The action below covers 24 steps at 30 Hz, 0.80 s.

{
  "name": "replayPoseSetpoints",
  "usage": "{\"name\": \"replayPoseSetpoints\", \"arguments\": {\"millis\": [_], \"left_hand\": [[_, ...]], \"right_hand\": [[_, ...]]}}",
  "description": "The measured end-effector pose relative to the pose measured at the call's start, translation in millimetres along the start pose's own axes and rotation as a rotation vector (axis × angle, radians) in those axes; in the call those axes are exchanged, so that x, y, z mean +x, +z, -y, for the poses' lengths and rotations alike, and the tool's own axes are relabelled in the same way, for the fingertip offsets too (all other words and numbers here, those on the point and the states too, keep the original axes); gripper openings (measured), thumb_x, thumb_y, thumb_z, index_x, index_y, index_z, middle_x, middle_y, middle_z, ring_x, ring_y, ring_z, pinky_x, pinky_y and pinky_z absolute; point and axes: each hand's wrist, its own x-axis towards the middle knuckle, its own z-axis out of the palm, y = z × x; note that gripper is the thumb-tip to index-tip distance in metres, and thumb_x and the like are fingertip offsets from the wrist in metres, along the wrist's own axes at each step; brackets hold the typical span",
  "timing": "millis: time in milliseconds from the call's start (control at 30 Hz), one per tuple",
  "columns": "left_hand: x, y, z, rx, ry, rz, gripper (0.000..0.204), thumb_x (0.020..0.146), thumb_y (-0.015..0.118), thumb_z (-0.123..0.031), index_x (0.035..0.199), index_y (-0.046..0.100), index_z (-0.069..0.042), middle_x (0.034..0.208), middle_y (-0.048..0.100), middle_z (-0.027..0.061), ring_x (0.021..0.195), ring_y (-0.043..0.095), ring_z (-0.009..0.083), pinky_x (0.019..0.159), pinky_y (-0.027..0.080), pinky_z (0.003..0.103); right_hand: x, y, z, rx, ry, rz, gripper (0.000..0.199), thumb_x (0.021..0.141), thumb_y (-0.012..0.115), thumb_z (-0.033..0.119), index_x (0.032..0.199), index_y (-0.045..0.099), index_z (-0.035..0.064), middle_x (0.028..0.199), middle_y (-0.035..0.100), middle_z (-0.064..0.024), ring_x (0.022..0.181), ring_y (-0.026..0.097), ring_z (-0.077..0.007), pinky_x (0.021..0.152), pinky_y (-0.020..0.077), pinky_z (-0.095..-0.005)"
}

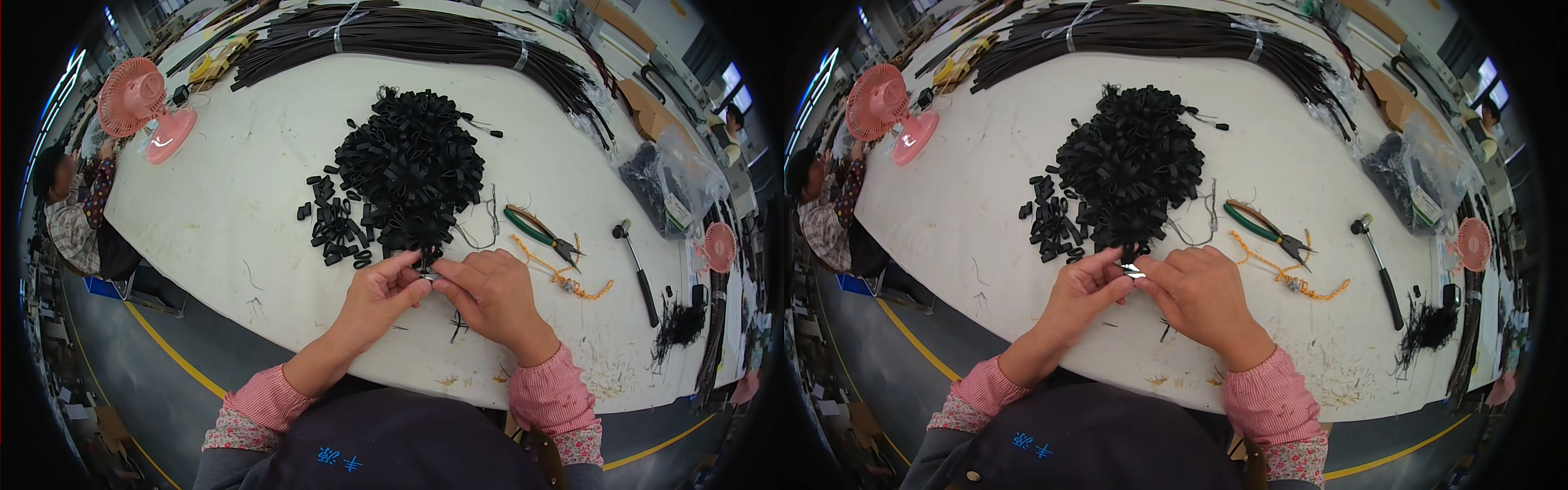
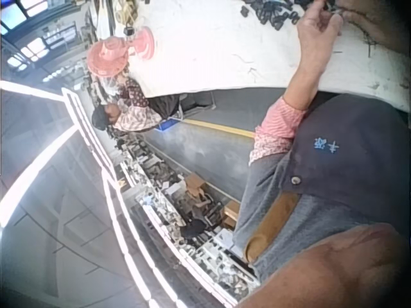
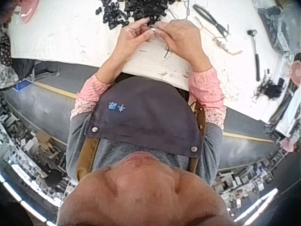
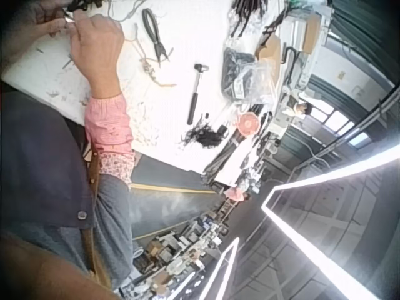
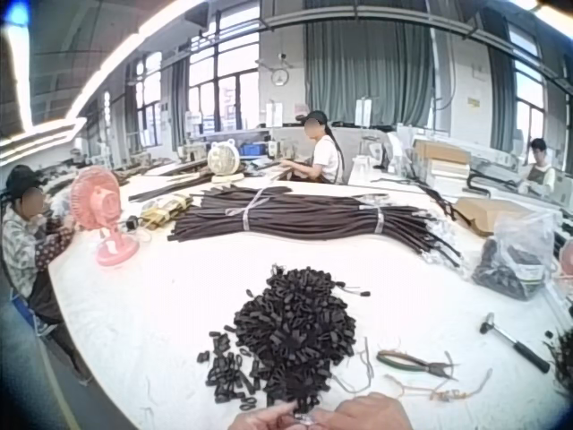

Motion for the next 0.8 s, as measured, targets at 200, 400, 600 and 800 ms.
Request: {"name": "replayPoseSetpoints", "arguments": {"millis": [200, 400, 600, 800], "left_hand": [[0.5, 1.3, 0.0, 0.017, -0.006, 0.010, 0.046, 0.092, 0.067, -0.006, 0.135, 0.053, 0.002, 0.098, 0.065, 0.0047, 0.080, 0.058, 0.0061, 0.073, 0.052, 0.022], [-0.4, 0.6, -7.7, 0.000, -0.008, 0.060, 0.044, 0.099, 0.052, -0.005, 0.142, 0.045, 0.003, 0.104, 0.068, 0.0082, 0.079, 0.058, 0.0071, 0.076, 0.052, 0.024], [-0.9, -0.2, -5.6, -0.079, -0.019, 0.065, 0.044, 0.102, 0.044, -0.007, 0.144, 0.041, 0.003, 0.103, 0.069, 0.0077, 0.077, 0.057, 0.0077, 0.076, 0.051, 0.024], [-3.1, 0.9, -6.9, -0.026, -0.054, 0.048, 0.044, 0.102, 0.044, -0.007, 0.145, 0.043, 0.001, 0.091, 0.061, 0.0005, 0.077, 0.058, 0.0080, 0.075, 0.051, 0.024]], "right_hand": [[-0.2, 2.7, -0.4, 0.013, -0.011, -0.052, 0.013, 0.081, 0.074, 0.017, 0.093, 0.072, 0.0127, 0.064, 0.057, -0.0010, 0.058, 0.055, -0.0208, 0.059, 0.0425, -0.0341], [-0.3, -3.6, -3.8, 0.250, 0.207, -0.099, 0.016, 0.086, 0.070, 0.019, 0.098, 0.073, 0.0099, 0.078, 0.070, -0.0069, 0.062, 0.063, -0.0231, 0.060, 0.0489, -0.0337], [-2.8, -1.1, -5.7, 0.326, 0.186, 0.025, 0.019, 0.088, 0.068, 0.021, 0.101, 0.073, 0.0084, 0.084, 0.072, -0.0099, 0.067, 0.067, -0.0267, 0.061, 0.0514, -0.0341], [1.3, 0.6, 1.9, 0.318, 0.248, 0.108, 0.022, 0.086, 0.071, 0.019, 0.102, 0.072, 0.0040, 0.090, 0.073, -0.0138, 0.075, 0.070, -0.0270, 0.069, 0.0541, -0.0319]]}}
